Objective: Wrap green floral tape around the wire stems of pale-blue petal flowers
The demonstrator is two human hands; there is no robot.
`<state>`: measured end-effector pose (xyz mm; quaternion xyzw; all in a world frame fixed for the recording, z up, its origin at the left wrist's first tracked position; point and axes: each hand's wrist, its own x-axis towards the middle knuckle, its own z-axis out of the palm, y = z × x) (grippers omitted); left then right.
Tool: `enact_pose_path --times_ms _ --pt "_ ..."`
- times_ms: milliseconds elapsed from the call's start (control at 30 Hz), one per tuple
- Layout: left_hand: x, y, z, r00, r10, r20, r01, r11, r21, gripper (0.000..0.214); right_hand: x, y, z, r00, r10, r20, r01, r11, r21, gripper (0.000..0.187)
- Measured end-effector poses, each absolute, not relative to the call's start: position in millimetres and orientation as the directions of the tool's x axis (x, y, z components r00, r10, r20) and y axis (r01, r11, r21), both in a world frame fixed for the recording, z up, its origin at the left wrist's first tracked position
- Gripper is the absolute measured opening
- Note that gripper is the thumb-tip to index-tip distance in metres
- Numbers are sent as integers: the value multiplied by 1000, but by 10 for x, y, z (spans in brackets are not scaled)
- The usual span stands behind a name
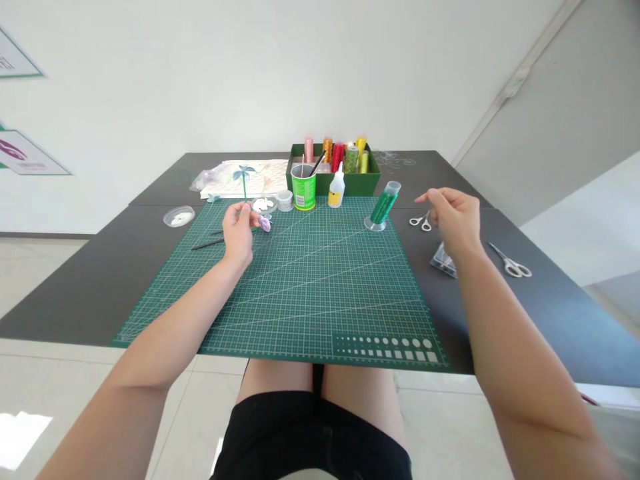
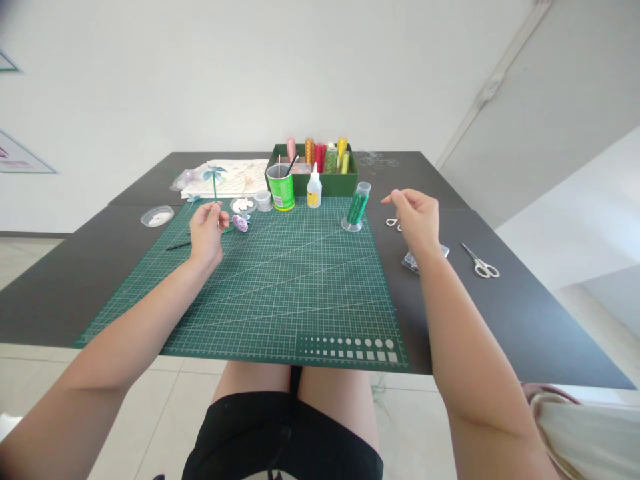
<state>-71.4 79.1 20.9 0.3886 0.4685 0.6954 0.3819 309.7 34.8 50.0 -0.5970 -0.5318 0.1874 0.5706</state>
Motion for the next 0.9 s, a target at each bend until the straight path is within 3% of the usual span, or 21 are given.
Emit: enact_pose_path --times_ms 100,200,500,767,900 --pt "-674 752 224 -398 898 187 -187 -279 942 16 3313 367 498 459 782 422 642 37 -766 22" --pt "-650 723 249 -396 896 203 -194 -297 935 17 3522 378 473 544 726 420 713 -135 -688 22" --pt "-758 806 267 -469 865 176 -192 -294 936 18 4038 422 315 787 524 326 545 -343 -765 25" --pt "-781 824 262 -480 853 205 -178 -324 929 13 4294 379 255 856 396 334 488 -401 -775 29" --pt "-764 817 227 -452 866 212 -166 -315 934 12 4398 329 179 848 386 363 508 -395 -765 39"
